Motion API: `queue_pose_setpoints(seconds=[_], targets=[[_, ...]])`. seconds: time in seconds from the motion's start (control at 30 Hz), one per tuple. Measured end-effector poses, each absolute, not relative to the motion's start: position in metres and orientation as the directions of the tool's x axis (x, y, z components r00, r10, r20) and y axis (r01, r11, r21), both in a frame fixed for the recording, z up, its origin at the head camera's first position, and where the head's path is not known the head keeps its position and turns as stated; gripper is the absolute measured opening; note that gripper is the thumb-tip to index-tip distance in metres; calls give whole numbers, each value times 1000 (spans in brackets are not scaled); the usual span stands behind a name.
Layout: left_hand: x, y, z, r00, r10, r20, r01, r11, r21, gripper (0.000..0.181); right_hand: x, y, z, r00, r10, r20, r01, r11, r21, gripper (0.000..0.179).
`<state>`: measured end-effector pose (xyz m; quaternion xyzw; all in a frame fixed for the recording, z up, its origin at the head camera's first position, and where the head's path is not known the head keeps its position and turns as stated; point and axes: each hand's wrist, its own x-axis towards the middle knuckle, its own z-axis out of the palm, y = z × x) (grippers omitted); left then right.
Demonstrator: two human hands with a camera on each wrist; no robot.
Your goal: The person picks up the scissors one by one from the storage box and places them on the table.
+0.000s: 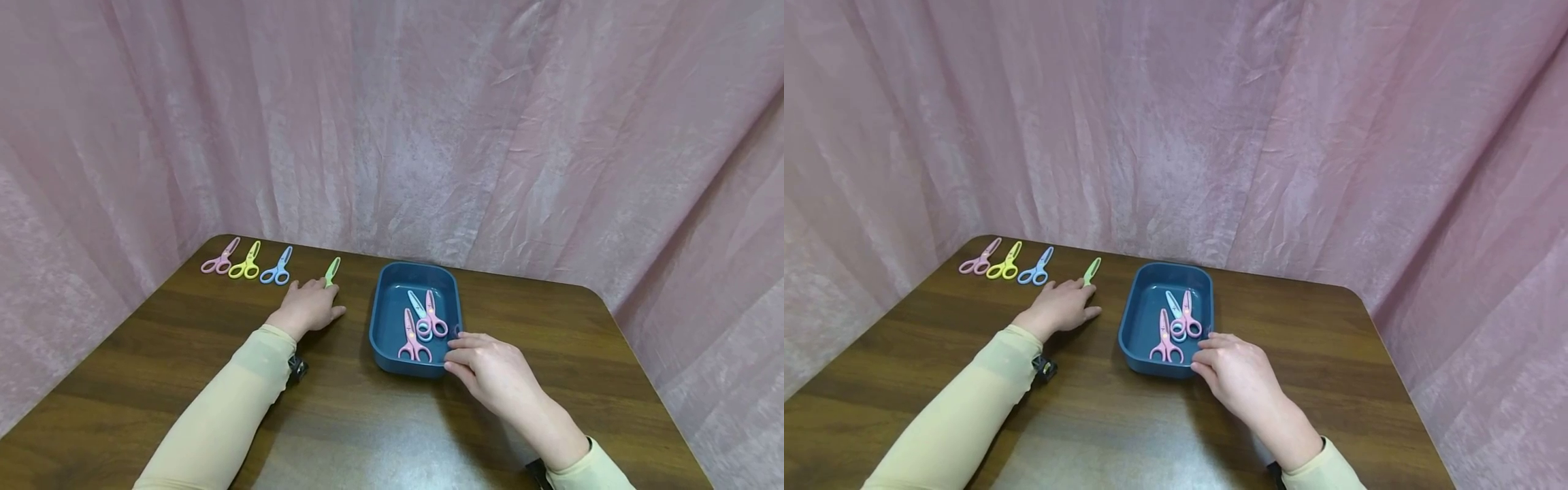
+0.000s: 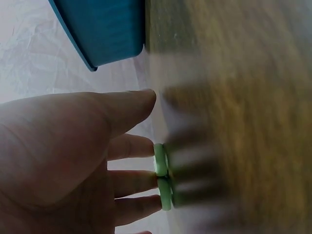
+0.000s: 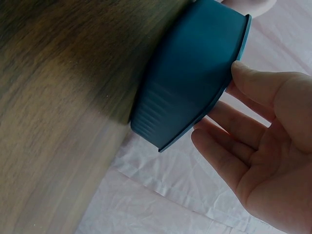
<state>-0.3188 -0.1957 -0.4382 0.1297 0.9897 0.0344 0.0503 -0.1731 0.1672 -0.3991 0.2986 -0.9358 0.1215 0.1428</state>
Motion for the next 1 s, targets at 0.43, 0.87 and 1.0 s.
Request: queue_pose_setpoints(seconds=[0.43,0.87,1.0], targets=[[-314,-200,-423,-966,222,-129,208,971,116,64,-174,167,-399,-779,-526,342,-596,790,-142,17],[-320,-207,-424,-972,187,-145,169,978,126,65,-174,167,-400,-783,-527,331,-594,792,-142,17],[-322,-209,-423,-971,190,-143,171,976,132,65,-174,167,-399,-790,-520,325,-585,797,-149,18]])
